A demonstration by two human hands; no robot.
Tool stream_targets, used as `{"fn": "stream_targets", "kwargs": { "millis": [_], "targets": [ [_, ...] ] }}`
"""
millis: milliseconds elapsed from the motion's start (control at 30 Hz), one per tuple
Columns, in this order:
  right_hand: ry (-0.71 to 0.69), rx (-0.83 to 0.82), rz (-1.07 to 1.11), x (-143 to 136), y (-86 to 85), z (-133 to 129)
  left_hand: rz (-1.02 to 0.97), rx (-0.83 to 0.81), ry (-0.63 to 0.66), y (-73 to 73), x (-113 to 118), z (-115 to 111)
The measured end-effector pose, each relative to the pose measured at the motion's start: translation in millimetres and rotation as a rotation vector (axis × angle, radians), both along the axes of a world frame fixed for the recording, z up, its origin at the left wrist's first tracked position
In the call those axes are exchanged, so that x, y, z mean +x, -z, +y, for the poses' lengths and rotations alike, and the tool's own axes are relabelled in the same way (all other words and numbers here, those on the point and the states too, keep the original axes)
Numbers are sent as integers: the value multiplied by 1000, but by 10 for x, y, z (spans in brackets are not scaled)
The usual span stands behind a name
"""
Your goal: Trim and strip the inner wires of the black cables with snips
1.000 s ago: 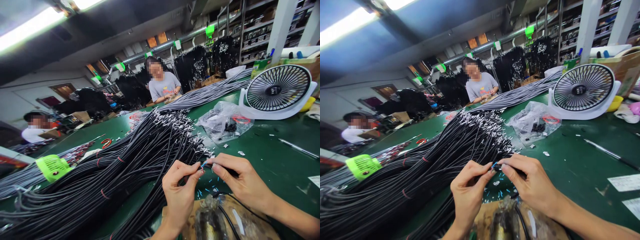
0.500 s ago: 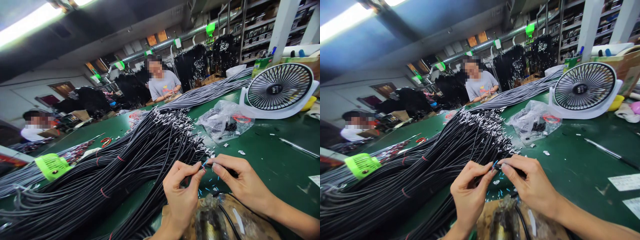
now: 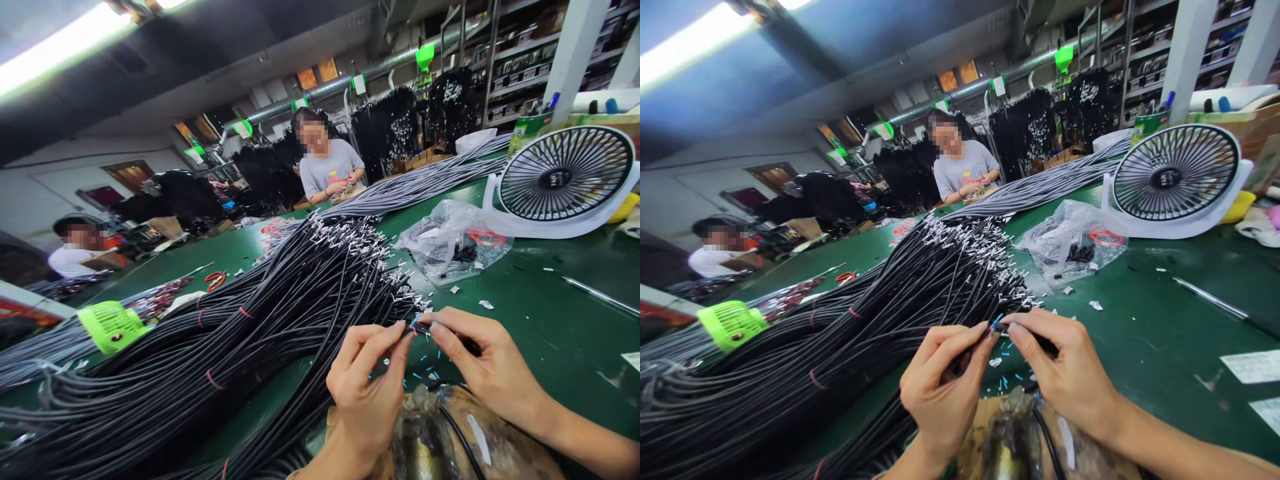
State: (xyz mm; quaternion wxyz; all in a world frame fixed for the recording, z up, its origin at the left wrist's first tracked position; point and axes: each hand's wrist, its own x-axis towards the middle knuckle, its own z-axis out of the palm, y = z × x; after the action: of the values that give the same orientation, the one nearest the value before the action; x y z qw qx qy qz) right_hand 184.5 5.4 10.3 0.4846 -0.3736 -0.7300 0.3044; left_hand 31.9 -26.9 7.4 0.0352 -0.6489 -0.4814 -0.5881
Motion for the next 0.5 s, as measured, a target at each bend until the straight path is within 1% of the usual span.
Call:
{"fn": "stream_targets", "kwargs": {
  "millis": [67,133,233,300,400,467,500],
  "targets": [
    [36,17,-2,8,-3,-4,43,-2,-25,-11,-5,-8],
    [50,27,-1,11,-8,-8,89,-16,-24,-21,-21,-22],
    [30,42,6,11,-9,-8,136,-52,-3,-28,-54,-47],
    [13,52,11,14,-7,-3,135,-109,29,-41,-68,-58],
    [-2,69,16,28,-9,9,71,-242,92,-100,-72,-52],
    [-18,82,9,40,-17,18,-21,-381,162,-161,-76,-28],
    [-31,86,2,47,-23,23,-91,-466,220,-190,-81,-11]
  ]
}}
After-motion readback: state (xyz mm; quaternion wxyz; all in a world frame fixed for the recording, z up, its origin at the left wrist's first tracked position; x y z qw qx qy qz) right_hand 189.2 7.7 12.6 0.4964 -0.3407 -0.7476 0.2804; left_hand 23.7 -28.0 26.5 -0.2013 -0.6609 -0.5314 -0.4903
